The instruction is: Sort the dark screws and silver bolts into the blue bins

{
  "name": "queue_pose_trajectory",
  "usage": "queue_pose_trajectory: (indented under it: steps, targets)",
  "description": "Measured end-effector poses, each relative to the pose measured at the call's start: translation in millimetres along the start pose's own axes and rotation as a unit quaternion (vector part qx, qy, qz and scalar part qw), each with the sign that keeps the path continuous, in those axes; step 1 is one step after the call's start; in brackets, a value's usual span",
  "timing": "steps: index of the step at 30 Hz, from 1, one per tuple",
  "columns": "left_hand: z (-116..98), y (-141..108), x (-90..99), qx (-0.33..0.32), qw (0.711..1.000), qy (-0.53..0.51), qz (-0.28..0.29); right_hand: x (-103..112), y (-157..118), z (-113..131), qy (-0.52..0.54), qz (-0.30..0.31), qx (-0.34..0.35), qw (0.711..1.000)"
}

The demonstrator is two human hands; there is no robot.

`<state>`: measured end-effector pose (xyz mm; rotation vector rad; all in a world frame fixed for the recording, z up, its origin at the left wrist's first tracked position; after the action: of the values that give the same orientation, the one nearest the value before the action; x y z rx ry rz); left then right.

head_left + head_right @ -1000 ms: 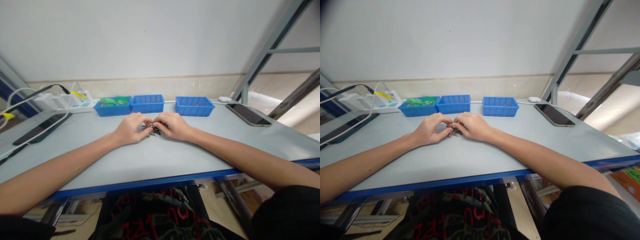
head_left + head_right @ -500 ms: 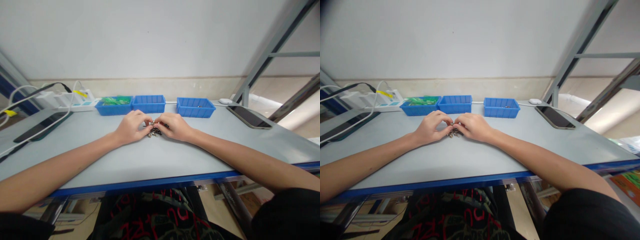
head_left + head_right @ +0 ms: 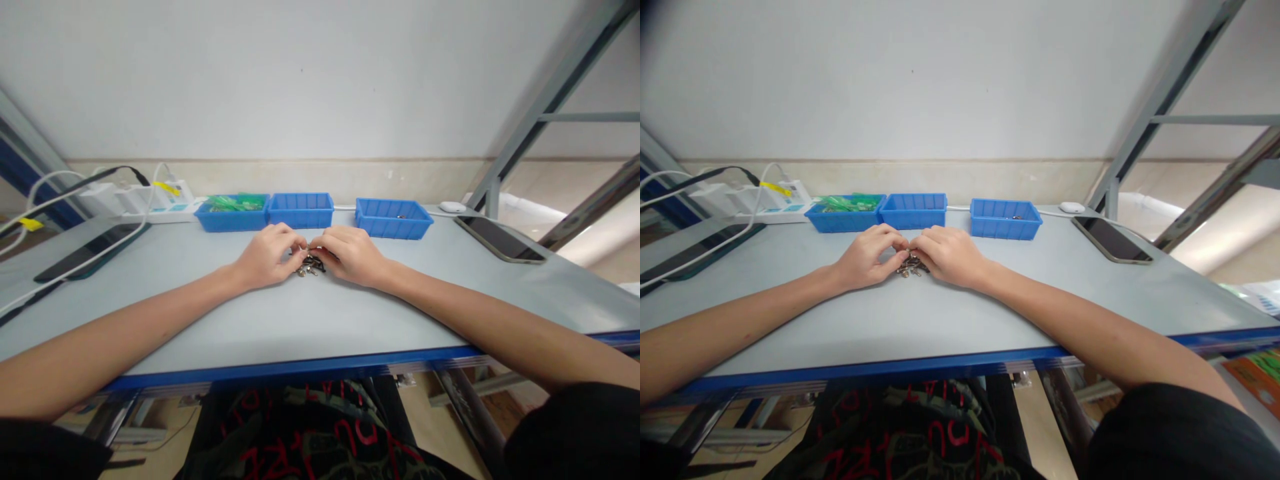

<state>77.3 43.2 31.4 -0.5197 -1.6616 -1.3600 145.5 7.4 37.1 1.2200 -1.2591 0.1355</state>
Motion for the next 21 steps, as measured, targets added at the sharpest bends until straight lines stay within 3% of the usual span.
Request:
queue_pose_trajectory:
  steps: [6, 21]
  targets:
    - [-0.3, -0.2, -0.9, 0.0, 1.0, 0.003, -0.002, -2.8, -2.3, -9.1, -0.005, 0.004, -0.034, 0.999]
    - [-2.3, -1.0, 1.6, -0.003, 1.0, -0.004, -0.006, -2.2, -0.9, -1.9, 0.017, 0.009, -0.006, 1.0]
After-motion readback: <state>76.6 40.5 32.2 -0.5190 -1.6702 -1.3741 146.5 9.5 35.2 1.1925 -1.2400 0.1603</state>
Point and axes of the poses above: each hand's wrist, its own y-axis towards the middle knuckle, its own x-axis out of the back of the hand, z = x × y, the point moved 10 cm from there along y, towards the middle knuckle, and after that the axes turned 7 degrees about z, right-handed, at the moved point
